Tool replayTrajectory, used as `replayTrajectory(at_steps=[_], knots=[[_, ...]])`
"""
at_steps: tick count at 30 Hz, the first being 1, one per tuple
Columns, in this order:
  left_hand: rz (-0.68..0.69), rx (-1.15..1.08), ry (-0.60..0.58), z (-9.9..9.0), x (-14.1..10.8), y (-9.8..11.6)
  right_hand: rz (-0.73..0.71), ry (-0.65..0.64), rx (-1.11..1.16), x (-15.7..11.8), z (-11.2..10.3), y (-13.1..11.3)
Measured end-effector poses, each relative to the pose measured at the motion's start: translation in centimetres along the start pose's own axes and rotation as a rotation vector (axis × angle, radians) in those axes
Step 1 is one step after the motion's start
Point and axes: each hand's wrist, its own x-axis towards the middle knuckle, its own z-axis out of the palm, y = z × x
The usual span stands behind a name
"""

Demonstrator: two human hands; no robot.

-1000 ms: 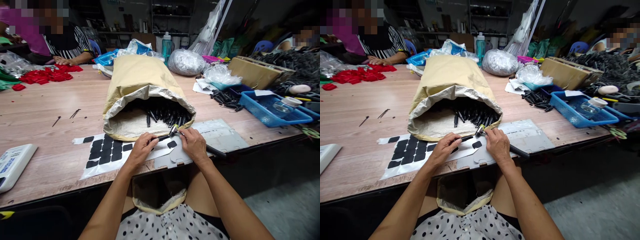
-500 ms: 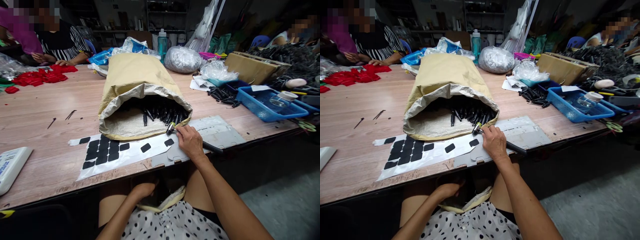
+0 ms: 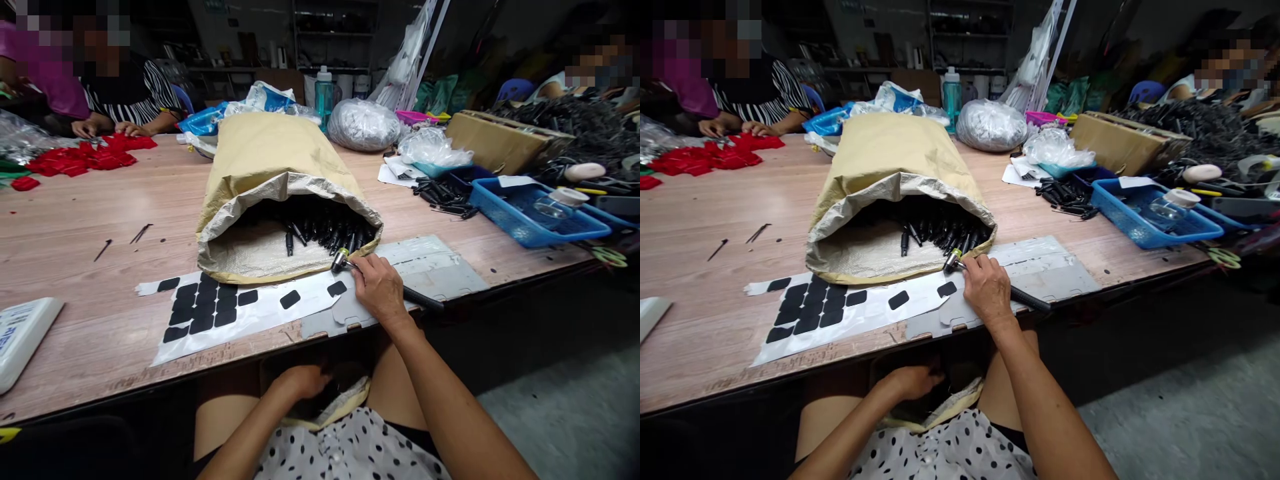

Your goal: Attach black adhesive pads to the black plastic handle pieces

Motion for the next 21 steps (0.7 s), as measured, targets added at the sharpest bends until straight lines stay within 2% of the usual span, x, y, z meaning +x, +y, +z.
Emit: replayTrajectory(at_steps=[2, 3, 4, 5, 6, 8, 10, 11, 12, 13, 15, 18, 21], knots=[[0.155, 0.031, -0.194, -2.0, -2.8, 2.1, -0.002, 0.001, -0.002, 0.0, 0.0, 0.0], [0.307, -0.008, -0.352, -3.5, -4.0, 3.2, -0.004, 0.000, -0.002, 0.0, 0.0, 0.0], [0.375, -0.117, -0.468, -5.4, -5.0, 4.3, -0.006, -0.001, -0.003, 0.0, 0.0, 0.0], [0.411, -0.210, -0.454, -7.4, -5.7, 5.1, -0.007, -0.001, -0.003, 0.0, 0.0, -0.1], [0.421, -0.274, -0.318, -9.5, -5.8, 5.7, -0.007, -0.001, -0.004, 0.0, 0.0, -0.1], [0.360, -0.283, 0.188, -13.8, -4.6, 6.1, -0.006, 0.001, -0.003, 0.0, -0.1, -0.1], [0.115, -0.162, 0.796, -17.5, -2.0, 5.7, -0.008, 0.006, 0.002, 0.0, -0.1, -0.1], [-0.032, -0.084, 0.966, -19.0, -0.4, 5.3, -0.010, 0.008, 0.005, 0.0, -0.1, 0.0], [-0.154, -0.033, 1.041, -20.2, 1.1, 4.9, -0.012, 0.009, 0.008, 0.0, -0.1, 0.0], [-0.258, 0.008, 1.063, -21.0, 2.4, 4.6, -0.013, 0.009, 0.012, 0.1, -0.2, 0.0], [-0.371, 0.045, 1.003, -21.9, 4.4, 4.2, -0.012, 0.003, 0.016, 0.1, -0.2, 0.1], [-0.406, 0.080, 0.950, -21.6, 4.7, 4.1, -0.007, -0.005, 0.014, 0.1, -0.2, 0.0], [-0.287, 0.140, 0.985, -20.2, 2.7, 4.0, -0.006, -0.001, 0.011, 0.1, -0.2, 0.0]])
